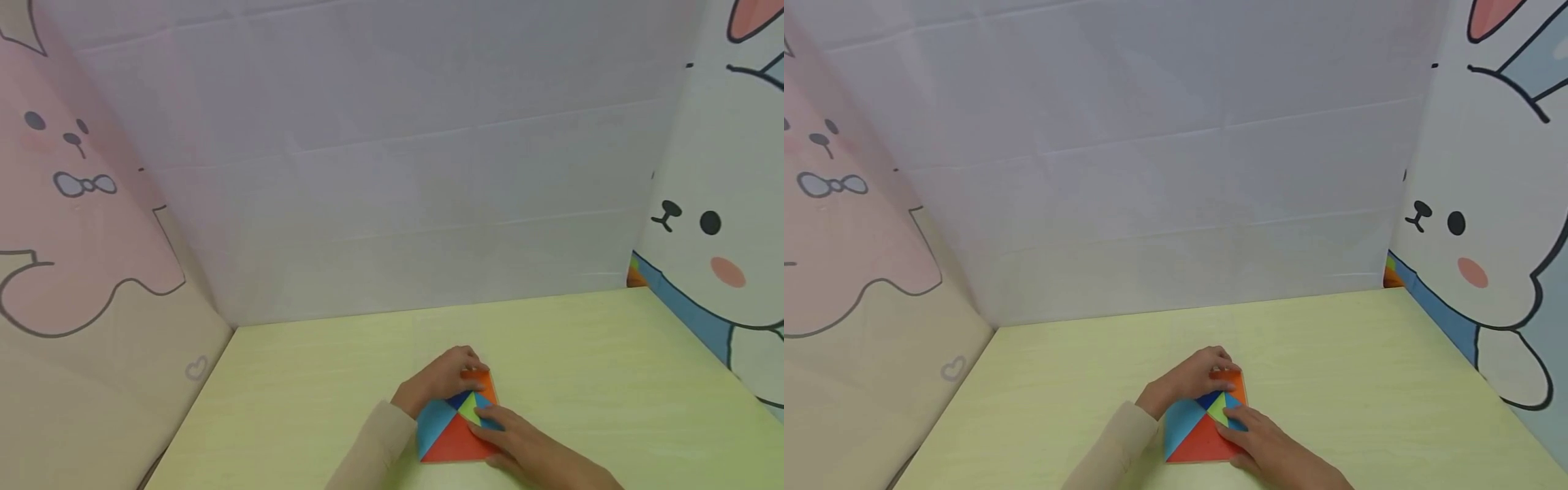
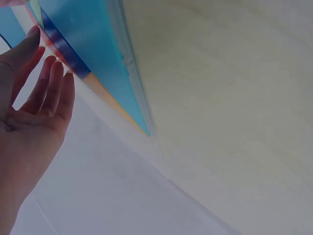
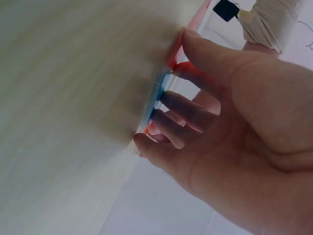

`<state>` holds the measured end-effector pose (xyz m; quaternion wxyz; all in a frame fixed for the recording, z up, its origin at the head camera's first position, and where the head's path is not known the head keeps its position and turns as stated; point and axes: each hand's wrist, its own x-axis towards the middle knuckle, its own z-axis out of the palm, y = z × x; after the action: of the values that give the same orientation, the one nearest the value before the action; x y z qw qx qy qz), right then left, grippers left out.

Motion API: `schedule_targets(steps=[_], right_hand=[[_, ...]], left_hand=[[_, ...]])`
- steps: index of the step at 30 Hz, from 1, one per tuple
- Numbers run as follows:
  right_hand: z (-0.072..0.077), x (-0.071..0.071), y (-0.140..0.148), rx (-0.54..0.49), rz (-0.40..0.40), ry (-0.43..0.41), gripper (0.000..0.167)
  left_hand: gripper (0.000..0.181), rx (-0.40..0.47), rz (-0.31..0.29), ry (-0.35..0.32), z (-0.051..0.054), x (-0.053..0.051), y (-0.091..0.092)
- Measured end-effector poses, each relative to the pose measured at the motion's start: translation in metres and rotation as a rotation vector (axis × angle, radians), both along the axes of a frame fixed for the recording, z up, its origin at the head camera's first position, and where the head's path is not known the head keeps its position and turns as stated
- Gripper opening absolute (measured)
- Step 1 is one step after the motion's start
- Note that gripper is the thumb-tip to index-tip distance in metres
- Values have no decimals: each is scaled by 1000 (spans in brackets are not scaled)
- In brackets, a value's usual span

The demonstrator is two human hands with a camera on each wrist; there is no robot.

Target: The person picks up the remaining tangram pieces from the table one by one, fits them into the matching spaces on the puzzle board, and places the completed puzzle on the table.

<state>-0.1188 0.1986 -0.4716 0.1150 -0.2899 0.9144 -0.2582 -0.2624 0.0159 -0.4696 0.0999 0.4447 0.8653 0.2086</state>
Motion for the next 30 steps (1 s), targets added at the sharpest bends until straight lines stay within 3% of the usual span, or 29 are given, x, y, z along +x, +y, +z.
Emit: schedule_targets(steps=[10, 19, 25, 30], right_hand=[[-5, -2, 1, -1, 77, 169, 49], [-5, -2, 1, 9, 63, 117, 50], [-6, -3, 0, 14, 73, 151, 51], [-6, -3, 0, 27, 61, 123, 51]], left_hand=[[21, -106, -47, 366, -1, 29, -5], [34, -190, -56, 557, -3, 46, -9], [42, -196, -57, 586, -5, 52, -13], [43, -184, -62, 608, -6, 54, -15]])
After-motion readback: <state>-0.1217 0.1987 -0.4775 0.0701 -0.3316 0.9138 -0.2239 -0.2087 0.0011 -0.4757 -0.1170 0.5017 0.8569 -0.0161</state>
